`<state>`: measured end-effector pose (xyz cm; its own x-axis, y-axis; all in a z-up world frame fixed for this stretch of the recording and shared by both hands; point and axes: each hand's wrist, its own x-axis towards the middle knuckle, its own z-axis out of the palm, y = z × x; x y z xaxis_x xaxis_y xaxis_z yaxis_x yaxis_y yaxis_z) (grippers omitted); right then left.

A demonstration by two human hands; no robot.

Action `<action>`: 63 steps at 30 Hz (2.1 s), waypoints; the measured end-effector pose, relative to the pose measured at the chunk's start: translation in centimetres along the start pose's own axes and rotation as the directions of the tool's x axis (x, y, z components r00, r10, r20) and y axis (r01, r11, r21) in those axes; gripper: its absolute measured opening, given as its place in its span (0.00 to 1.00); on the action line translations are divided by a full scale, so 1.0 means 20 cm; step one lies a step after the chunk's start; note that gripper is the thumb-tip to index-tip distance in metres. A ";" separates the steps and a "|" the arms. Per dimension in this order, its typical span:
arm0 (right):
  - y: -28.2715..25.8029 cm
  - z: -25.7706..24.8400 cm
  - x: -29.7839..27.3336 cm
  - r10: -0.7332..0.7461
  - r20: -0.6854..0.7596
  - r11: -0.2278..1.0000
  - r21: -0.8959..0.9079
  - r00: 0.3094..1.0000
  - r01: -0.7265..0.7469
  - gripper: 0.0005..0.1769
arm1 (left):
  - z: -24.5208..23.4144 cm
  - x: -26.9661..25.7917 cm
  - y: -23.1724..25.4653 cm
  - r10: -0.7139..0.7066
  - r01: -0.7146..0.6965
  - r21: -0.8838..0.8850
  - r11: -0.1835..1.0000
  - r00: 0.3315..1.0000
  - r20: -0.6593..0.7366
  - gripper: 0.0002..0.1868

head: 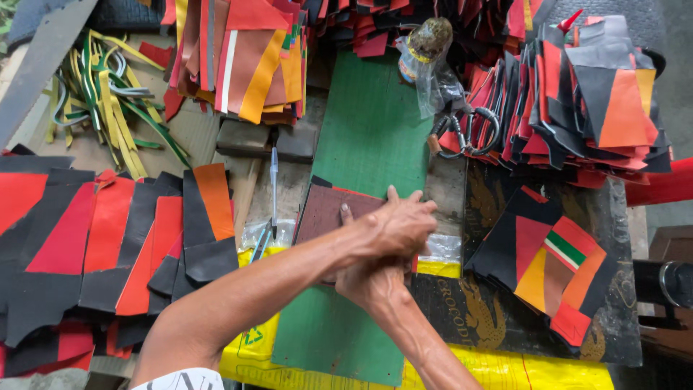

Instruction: The person uses a utility knife to cut and trim pieces of colored material on a green work surface. They handle red, black, and brown sheets, aligning them and making precise cuts along edges. The person also applies glue to a piece of material and presses it onto another sheet.

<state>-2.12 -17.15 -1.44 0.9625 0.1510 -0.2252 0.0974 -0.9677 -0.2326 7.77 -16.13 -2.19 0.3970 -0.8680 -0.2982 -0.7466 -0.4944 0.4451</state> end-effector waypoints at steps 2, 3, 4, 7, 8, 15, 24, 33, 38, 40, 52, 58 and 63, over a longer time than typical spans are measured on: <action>0.00 0.01 0.00 0.022 -0.015 1.000 -0.016 1.000 -0.022 0.59 | 0.02 0.01 0.08 -0.060 0.059 0.032 0.998 0.998 0.034 0.21; 0.01 0.01 -0.01 0.029 -0.016 0.999 -0.022 0.999 -0.029 0.59 | 0.04 0.02 0.10 -0.065 0.064 0.067 0.996 0.998 0.012 0.20; 0.01 0.02 -0.02 0.034 -0.004 0.999 -0.015 0.999 -0.034 0.59 | 0.06 0.03 0.13 -0.078 0.078 0.096 0.992 0.997 -0.006 0.19; 0.02 0.03 -0.01 0.032 0.000 0.999 -0.015 0.999 -0.032 0.60 | 0.12 0.01 0.18 -0.103 0.180 0.338 0.924 0.967 -0.233 0.13; 0.02 0.03 0.00 0.030 -0.005 0.999 -0.028 1.000 -0.030 0.60 | 0.14 -0.02 0.19 -0.091 0.239 0.432 0.870 0.937 -0.337 0.11; 0.05 0.07 -0.01 -0.044 -0.196 0.989 -0.145 0.980 0.015 0.54 | 0.14 -0.17 0.28 -0.207 0.336 0.098 0.937 0.758 -0.618 0.16; -0.03 -0.14 -0.04 0.085 0.087 0.994 0.066 0.993 -0.091 0.68 | 0.06 -0.60 -0.38 -0.298 0.197 -0.246 0.949 0.818 -0.493 0.23; -0.02 -0.21 -0.04 0.060 0.148 0.998 0.002 0.987 -0.061 0.67 | 0.21 -0.87 -0.40 -0.249 0.163 -0.212 0.964 0.836 -0.489 0.42; 0.02 -0.21 -0.06 0.049 0.153 0.999 -0.029 0.987 -0.045 0.66 | 0.21 -0.90 -0.44 -0.160 0.048 -0.222 0.974 0.836 -0.525 0.46; 0.03 -0.21 -0.07 0.043 0.142 0.999 -0.023 0.989 -0.040 0.65 | 0.21 -0.90 -0.44 -0.141 0.028 -0.213 0.977 0.832 -0.537 0.47; 0.19 -0.11 -0.11 -0.036 -0.017 0.993 0.115 0.999 0.038 0.61 | 0.21 -0.70 -0.14 -0.072 0.048 -0.083 0.995 0.948 -0.311 0.49; 0.57 -0.10 -0.21 0.007 -0.215 0.791 0.599 0.977 0.126 0.40 | 0.16 -0.60 -0.11 -0.117 0.117 0.030 0.993 0.993 -0.016 0.41; 0.65 0.01 -0.26 0.049 -0.096 0.628 0.777 0.994 0.044 0.41 | 0.14 -0.54 -0.09 -0.119 0.119 0.046 0.992 0.993 -0.006 0.33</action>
<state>-5.96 -30.41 -3.40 0.9860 0.0832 -0.1448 -0.0934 -0.4442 -0.8911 3.35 -5.67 -2.16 0.4863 -0.8032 -0.3439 -0.7176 -0.5917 0.3673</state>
